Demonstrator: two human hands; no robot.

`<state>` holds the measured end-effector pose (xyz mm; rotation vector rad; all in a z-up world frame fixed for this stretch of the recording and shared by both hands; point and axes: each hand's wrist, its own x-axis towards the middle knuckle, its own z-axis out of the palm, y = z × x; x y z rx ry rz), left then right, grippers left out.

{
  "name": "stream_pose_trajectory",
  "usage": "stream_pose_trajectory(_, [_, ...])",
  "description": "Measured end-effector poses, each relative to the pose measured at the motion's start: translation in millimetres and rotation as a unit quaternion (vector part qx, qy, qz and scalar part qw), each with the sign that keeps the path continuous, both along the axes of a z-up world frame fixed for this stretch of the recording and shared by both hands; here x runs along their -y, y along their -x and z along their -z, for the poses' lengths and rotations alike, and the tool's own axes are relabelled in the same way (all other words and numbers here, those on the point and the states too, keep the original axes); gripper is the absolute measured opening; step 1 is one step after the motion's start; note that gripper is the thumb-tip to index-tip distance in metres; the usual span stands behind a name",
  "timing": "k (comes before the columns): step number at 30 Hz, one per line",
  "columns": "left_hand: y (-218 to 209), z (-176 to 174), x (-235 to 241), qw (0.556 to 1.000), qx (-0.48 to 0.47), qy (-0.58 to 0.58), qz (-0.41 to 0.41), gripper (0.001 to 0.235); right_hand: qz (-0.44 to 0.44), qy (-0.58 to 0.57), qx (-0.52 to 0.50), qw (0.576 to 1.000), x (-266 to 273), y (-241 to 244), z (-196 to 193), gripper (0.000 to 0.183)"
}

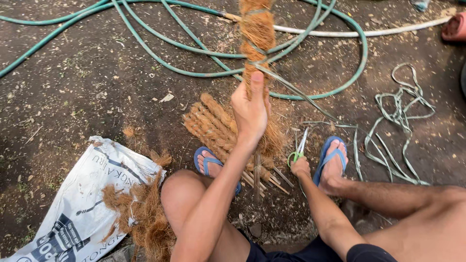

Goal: The person sits on the ground and wraps a green plastic strip around a bundle of brown coco fiber attached to a wooden stick. They use scissors to cut the strip and continue wrapping it tightly around the bundle.

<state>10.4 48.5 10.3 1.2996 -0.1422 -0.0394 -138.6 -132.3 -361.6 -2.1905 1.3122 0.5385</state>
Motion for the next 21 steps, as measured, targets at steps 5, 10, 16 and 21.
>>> stream_pose_trajectory(5, [9, -11, -6, 0.997, 0.055, -0.046, -0.007, 0.070, 0.000, -0.001, -0.023, 1.000, 2, 8, 10, 0.057])
stream_pose_trajectory(10, [11, -20, -6, 0.994, 0.081, -0.070, -0.023, 0.067, -0.001, 0.005, -0.031, 1.000, 18, 15, 11, 0.046])
stream_pose_trajectory(16, [5, -24, -12, 0.999, 0.043, -0.019, 0.019, 0.064, 0.066, -0.164, 0.165, 0.970, 39, 18, -3, 0.036])
stream_pose_trajectory(21, [-4, -25, -10, 0.998, 0.042, -0.014, 0.047, 0.062, 0.119, -0.448, 0.273, 0.843, 77, -15, -59, 0.021])
